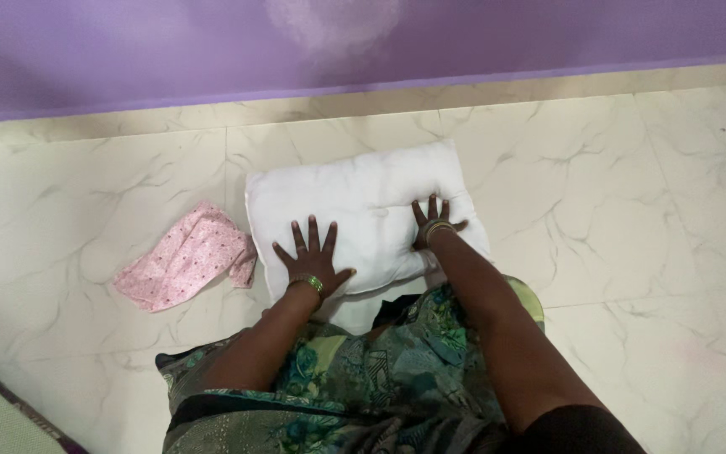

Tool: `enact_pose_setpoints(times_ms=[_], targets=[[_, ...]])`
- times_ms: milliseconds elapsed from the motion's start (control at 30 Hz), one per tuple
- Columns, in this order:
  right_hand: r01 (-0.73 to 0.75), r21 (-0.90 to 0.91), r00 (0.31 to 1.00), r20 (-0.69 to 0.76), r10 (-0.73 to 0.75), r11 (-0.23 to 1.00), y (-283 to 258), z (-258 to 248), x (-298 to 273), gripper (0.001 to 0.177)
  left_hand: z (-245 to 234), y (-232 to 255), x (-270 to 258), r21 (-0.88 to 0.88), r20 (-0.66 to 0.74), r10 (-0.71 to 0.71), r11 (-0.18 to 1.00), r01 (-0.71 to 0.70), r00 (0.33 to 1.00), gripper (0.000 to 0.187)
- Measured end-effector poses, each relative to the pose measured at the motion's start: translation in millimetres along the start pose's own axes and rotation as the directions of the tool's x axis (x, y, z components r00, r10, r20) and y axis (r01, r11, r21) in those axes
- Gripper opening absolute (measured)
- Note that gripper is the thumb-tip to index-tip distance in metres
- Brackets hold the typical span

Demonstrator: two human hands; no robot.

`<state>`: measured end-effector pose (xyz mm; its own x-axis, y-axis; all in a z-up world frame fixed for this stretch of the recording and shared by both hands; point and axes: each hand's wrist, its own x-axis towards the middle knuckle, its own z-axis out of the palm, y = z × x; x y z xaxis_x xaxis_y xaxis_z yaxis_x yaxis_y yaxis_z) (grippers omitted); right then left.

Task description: The person sits on the floor and places pillowcases on pillows. They first cover a white pillow with a pink patterned pillowcase, then remove a green pillowcase from a second pillow and replace it with a maroon one. Finally, they put a pink dotted pillowcase on a third white pillow.

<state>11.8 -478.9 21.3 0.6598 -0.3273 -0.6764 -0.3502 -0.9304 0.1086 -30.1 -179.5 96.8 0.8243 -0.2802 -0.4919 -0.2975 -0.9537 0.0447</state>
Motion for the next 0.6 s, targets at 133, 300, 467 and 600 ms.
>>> enact_pose_setpoints(times_ms=[133,300,467,600], targets=[[0.068,-0.036,0.997,-0.019,-0.069,0.997,6.5,-1.3,-8.5,0.129,46.0,-6.3,-15.7,-0.106,0.179,0.004,0.994,0.015,0.984,0.122],[0.162,-0.099,0.97,-0.169,-0.177,0.982,22.1,0.1,-46.4,0.125,73.8,-17.2,30.8,-0.133,0.203,-0.013,0.99,0.04,0.979,0.121],[0.339,-0.271,0.822,-0.38,-0.424,0.901,1.0,6.9,-106.5,0.107,66.0,-14.9,38.4,-0.049,0.167,-0.083,0.995,0.092,0.982,0.124],[0.534,-0.404,0.612,-0.422,-0.669,0.743,-52.5,16.1,-112.9,0.1,63.7,-15.5,33.6,-0.061,0.151,-0.055,0.996,0.065,0.987,0.127]])
